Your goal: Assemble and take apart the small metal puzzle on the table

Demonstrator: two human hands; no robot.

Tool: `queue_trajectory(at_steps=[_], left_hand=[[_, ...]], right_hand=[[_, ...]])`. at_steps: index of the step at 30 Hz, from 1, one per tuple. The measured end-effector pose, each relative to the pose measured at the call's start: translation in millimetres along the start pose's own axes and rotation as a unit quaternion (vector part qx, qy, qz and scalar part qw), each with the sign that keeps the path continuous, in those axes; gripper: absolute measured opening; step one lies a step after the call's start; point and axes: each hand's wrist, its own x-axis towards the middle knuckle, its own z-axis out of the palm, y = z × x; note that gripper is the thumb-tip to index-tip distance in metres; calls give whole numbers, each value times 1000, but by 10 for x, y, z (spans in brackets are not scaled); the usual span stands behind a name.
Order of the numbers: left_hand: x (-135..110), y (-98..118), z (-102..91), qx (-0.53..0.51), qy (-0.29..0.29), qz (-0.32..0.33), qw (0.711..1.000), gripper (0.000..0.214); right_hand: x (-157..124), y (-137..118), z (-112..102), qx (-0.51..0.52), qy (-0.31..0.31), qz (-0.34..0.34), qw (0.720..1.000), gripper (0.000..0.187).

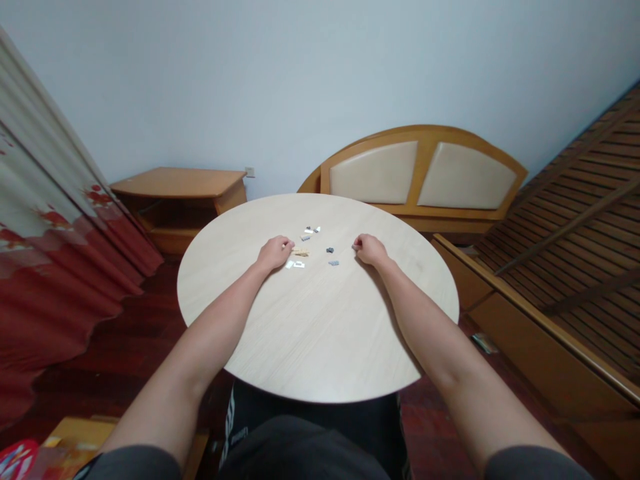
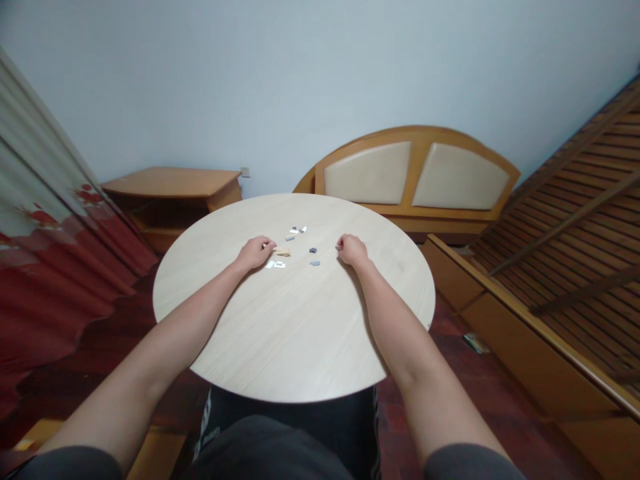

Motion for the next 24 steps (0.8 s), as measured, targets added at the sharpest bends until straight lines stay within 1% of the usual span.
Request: queue_trajectory(at_steps=[2, 4, 6, 8, 10, 12, 14, 17, 20, 24], left_hand=[[-5, 32, -8, -9, 8, 13, 1000, 33], [-20, 84, -18, -20, 13, 33, 999, 32], [-48, 152, -29, -33, 15, 54, 998, 30], [-87, 230, -39, -48, 13, 77, 996, 28], [-128, 305, -49, -59, 2, 101, 993, 26], [-162, 365, -59, -65, -15, 126, 990, 26], [-184, 403, -68, -66, -29, 144, 987, 27], [-190, 417, -79, -64, -40, 152, 985, 28], [-176, 404, -78, -60, -44, 148, 986, 29], [-156, 387, -60, -58, -26, 139, 988, 28]], right_hand=[[-24, -69, 3, 31, 30, -12, 999, 25], [-51, -180, 10, 74, 42, -49, 995, 31], [-88, -333, 26, 113, 33, -106, 987, 29], [-142, -509, 53, 137, 21, -167, 976, 23], [-209, -679, 84, 154, 5, -223, 963, 19], [-276, -812, 112, 163, -8, -261, 952, 16], [-328, -892, 129, 161, -9, -281, 946, 14], [-368, -922, 130, 154, 4, -292, 944, 13], [-377, -906, 111, 150, 16, -290, 945, 19], [-375, -889, 92, 128, 31, -281, 951, 29]])
